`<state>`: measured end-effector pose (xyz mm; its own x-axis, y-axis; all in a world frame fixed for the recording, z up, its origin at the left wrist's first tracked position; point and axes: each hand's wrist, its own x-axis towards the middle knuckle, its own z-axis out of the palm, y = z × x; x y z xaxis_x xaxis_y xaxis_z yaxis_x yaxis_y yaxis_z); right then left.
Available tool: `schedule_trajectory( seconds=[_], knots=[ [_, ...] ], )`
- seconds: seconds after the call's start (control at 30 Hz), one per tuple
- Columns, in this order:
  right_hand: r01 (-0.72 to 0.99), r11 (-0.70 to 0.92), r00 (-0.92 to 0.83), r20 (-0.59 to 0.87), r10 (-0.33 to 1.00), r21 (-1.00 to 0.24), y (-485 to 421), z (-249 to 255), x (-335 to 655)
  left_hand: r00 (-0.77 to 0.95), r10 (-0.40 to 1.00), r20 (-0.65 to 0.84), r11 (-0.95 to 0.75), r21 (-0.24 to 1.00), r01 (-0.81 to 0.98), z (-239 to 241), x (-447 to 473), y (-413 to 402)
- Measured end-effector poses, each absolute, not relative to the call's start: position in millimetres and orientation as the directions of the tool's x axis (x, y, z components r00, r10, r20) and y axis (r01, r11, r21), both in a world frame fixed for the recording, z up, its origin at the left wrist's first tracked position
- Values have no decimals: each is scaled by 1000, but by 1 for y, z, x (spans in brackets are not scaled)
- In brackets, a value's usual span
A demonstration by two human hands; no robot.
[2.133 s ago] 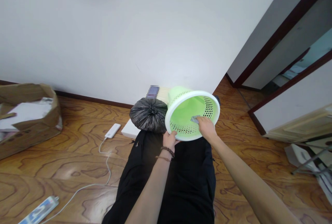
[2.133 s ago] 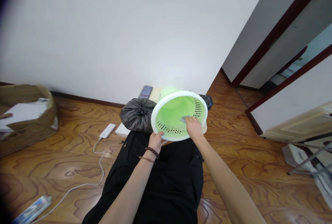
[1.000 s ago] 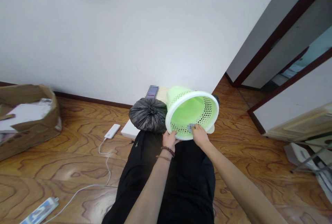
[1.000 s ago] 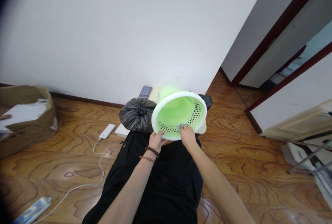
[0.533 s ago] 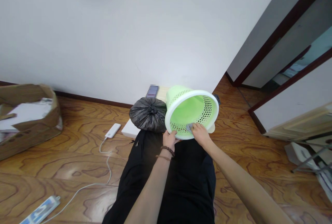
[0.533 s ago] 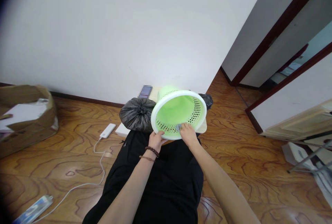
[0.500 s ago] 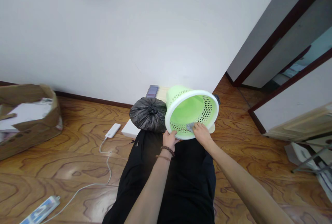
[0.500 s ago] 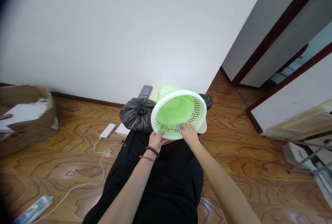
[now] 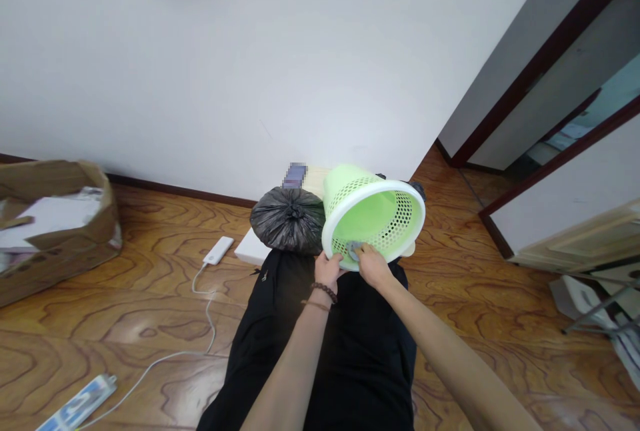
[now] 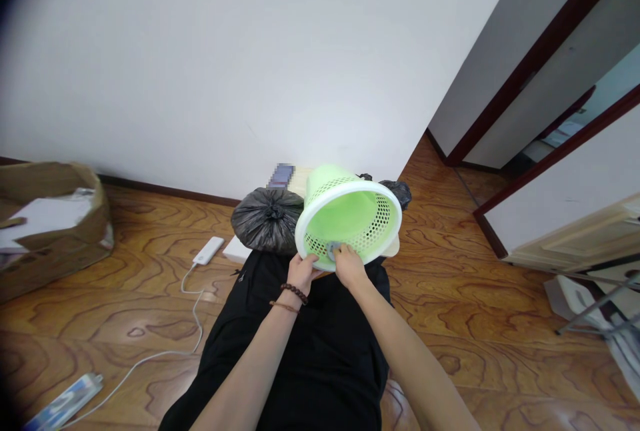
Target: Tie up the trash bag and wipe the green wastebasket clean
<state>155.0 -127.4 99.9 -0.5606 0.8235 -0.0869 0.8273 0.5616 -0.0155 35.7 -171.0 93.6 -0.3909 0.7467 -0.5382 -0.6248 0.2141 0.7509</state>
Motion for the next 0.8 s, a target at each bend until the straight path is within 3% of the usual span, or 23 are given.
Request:
schedule_trajectory(
  seconds=[0.17,0.27,0.37,0.63,0.8],
  knots=[
    [792,584,-591,-19,807,180,-111,117,178,-376,745,-551,187,714,-675,101,34,-171],
    [817,539,-553,14,833,205,-103,124,188,-373,748,-549,174,704,-688,102,33,-171],
    [857,495,-502,11,865,144,-104,122,188,-369,749,-550,180,706,-685,101,34,-170],
    [864,475,-490,-61,870,-167,-119,93,154,-385,736,-557,200,722,-662,96,33,-172],
    [823,546,-558,-46,828,-156,-118,98,159,-392,732,-557,206,730,-651,98,33,-171]
  ],
)
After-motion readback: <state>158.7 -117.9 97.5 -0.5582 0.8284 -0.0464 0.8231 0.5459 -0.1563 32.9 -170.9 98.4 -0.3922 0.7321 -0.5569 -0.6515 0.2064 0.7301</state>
